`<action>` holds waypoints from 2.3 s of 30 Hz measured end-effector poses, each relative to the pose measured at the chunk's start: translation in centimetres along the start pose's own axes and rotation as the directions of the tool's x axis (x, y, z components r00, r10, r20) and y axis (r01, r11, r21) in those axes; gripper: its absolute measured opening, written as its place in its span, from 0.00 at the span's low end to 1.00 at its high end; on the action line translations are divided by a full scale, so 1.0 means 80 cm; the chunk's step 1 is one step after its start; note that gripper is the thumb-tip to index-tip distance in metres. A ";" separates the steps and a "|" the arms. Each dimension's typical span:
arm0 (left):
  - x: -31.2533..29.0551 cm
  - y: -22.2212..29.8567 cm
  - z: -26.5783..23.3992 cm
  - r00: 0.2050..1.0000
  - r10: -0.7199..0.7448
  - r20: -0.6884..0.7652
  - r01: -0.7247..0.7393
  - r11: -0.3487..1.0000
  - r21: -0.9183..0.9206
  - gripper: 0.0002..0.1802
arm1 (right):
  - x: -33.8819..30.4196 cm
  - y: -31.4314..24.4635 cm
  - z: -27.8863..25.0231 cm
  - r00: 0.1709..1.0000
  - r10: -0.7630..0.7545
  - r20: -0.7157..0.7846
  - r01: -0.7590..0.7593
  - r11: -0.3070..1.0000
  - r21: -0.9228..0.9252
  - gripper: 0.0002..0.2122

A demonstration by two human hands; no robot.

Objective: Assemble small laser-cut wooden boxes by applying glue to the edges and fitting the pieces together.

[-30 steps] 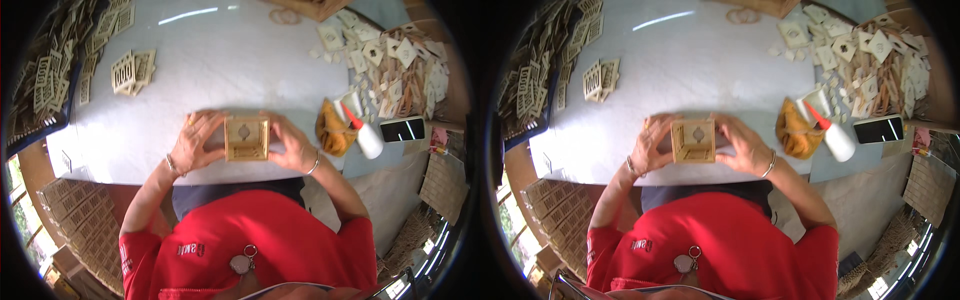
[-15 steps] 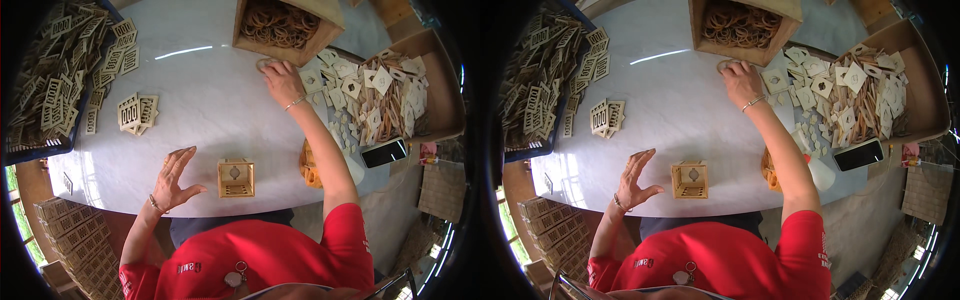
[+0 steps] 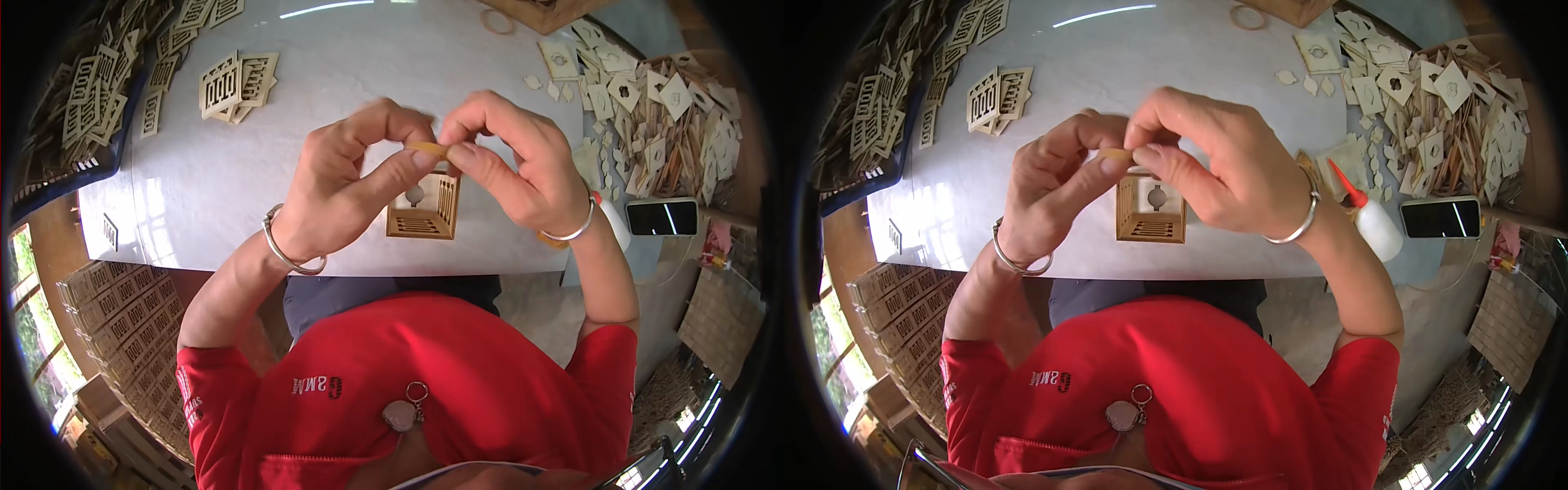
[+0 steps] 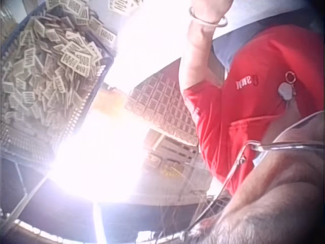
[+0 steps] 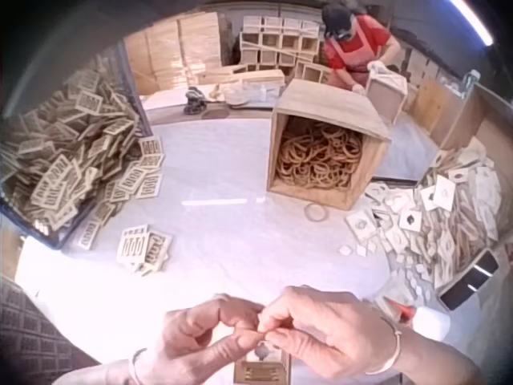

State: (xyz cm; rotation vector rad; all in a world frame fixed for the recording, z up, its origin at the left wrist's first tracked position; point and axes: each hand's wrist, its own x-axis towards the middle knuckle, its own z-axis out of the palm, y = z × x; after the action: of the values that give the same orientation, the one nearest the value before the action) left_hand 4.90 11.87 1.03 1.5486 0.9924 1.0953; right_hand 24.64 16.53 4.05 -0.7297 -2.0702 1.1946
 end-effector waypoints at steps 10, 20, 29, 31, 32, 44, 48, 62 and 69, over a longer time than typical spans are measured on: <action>-0.029 0.039 -0.041 0.927 0.247 0.283 -0.375 0.644 0.667 0.13 | -0.063 -0.011 -0.017 0.968 -0.170 0.183 0.247 0.759 -0.603 0.13; -0.053 -0.016 -0.045 0.925 0.076 0.372 -0.342 0.592 0.730 0.04 | -0.088 0.008 -0.007 0.936 0.076 0.344 0.197 0.696 -0.690 0.10; -0.069 -0.086 -0.005 0.921 0.237 0.309 -0.389 0.547 0.741 0.05 | -0.114 0.078 0.040 0.965 0.017 0.262 0.185 0.667 -0.722 0.10; -0.069 -0.091 0.002 0.925 0.246 0.291 -0.380 0.547 0.746 0.06 | -0.110 0.083 0.043 0.967 -0.021 0.254 0.202 0.671 -0.713 0.10; -0.068 -0.091 0.005 0.925 0.262 0.275 -0.377 0.547 0.747 0.07 | -0.109 0.085 0.043 0.968 -0.058 0.242 0.217 0.671 -0.709 0.11; -0.081 -0.096 0.022 0.951 0.280 0.134 -0.299 0.713 0.634 0.15 | -0.101 0.101 0.036 0.900 0.435 -0.036 -0.428 0.896 0.119 0.09; -0.093 -0.092 0.026 0.973 0.229 0.022 -0.198 0.785 0.588 0.13 | -0.039 0.126 -0.019 0.946 0.184 -0.266 -0.277 0.886 -0.371 0.07; -0.026 -0.035 -0.007 0.966 0.045 -0.254 0.027 0.962 0.272 0.26 | 0.015 0.088 -0.032 0.982 0.170 -0.078 -0.181 0.971 -0.159 0.02; -0.025 -0.008 0.008 0.975 -0.217 0.056 0.223 0.924 -0.311 0.14 | -0.017 0.007 0.005 0.991 -0.012 0.131 0.030 0.991 -0.134 0.04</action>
State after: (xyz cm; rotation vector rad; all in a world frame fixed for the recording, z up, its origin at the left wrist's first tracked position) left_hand 4.94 9.96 -0.08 1.1582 0.9025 1.0201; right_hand 25.30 15.59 3.08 -0.7064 -2.2796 1.1245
